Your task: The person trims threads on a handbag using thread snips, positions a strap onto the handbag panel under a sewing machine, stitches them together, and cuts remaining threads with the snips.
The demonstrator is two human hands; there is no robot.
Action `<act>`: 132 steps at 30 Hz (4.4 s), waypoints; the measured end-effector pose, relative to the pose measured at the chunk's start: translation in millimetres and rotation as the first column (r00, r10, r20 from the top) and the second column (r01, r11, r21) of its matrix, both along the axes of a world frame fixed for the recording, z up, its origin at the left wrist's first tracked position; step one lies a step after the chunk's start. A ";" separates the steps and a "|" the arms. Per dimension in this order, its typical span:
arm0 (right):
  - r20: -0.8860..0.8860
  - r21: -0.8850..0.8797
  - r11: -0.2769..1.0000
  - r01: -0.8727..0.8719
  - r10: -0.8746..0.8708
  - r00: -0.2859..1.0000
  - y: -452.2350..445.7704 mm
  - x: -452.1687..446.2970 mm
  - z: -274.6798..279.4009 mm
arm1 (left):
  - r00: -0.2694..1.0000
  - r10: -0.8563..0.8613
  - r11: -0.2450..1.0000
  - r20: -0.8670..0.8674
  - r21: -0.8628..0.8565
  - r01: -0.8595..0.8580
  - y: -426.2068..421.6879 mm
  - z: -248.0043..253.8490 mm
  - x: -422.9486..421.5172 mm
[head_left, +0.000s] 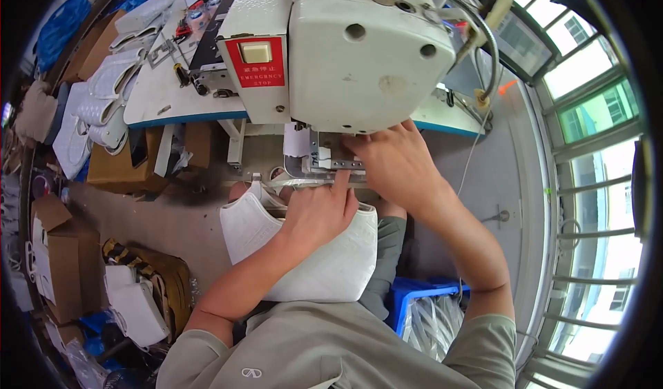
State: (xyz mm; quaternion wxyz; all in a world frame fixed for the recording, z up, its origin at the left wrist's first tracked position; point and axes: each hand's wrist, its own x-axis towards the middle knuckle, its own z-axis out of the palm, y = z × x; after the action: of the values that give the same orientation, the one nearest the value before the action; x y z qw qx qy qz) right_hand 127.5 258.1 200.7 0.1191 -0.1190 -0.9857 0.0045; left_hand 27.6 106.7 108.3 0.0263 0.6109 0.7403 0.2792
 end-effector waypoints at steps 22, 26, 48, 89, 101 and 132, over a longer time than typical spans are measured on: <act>-0.326 -0.876 0.384 -0.292 -0.027 0.945 -23.5 91.8 -113.4 | 0.933 -0.313 0.949 0.179 0.022 0.314 -78.4 8.1 -80.7; -0.408 -0.825 0.479 -0.299 -0.139 0.903 -18.1 85.3 -120.0 | 0.931 -0.192 0.981 0.311 0.056 0.184 -60.2 24.6 -89.2; -0.296 -0.942 0.053 -0.332 -0.603 0.741 -10.7 48.7 -106.5 | 0.967 -0.100 0.992 0.235 0.096 0.079 -21.4 26.2 -112.4; -0.352 -0.891 0.010 -0.455 -0.649 0.674 -3.5 34.2 -121.1 | 0.833 -0.126 0.989 0.539 -0.001 0.150 -4.4 20.9 -136.5; -0.372 -0.883 0.019 -0.469 -0.638 0.674 -4.8 34.3 -123.4 | 0.850 -0.149 0.982 0.506 -0.022 0.185 -9.3 16.2 -148.7; -0.452 -0.873 0.152 -0.463 -0.609 0.652 0.6 28.6 -132.2 | 0.897 -0.217 0.976 0.385 0.052 0.213 -5.7 3.4 -141.6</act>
State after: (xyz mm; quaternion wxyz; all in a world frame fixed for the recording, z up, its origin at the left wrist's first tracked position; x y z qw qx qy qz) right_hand 156.1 258.7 68.5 0.4062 -0.2075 -0.5688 0.6845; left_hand -113.9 101.0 111.7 0.2006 0.6214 0.6472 0.3933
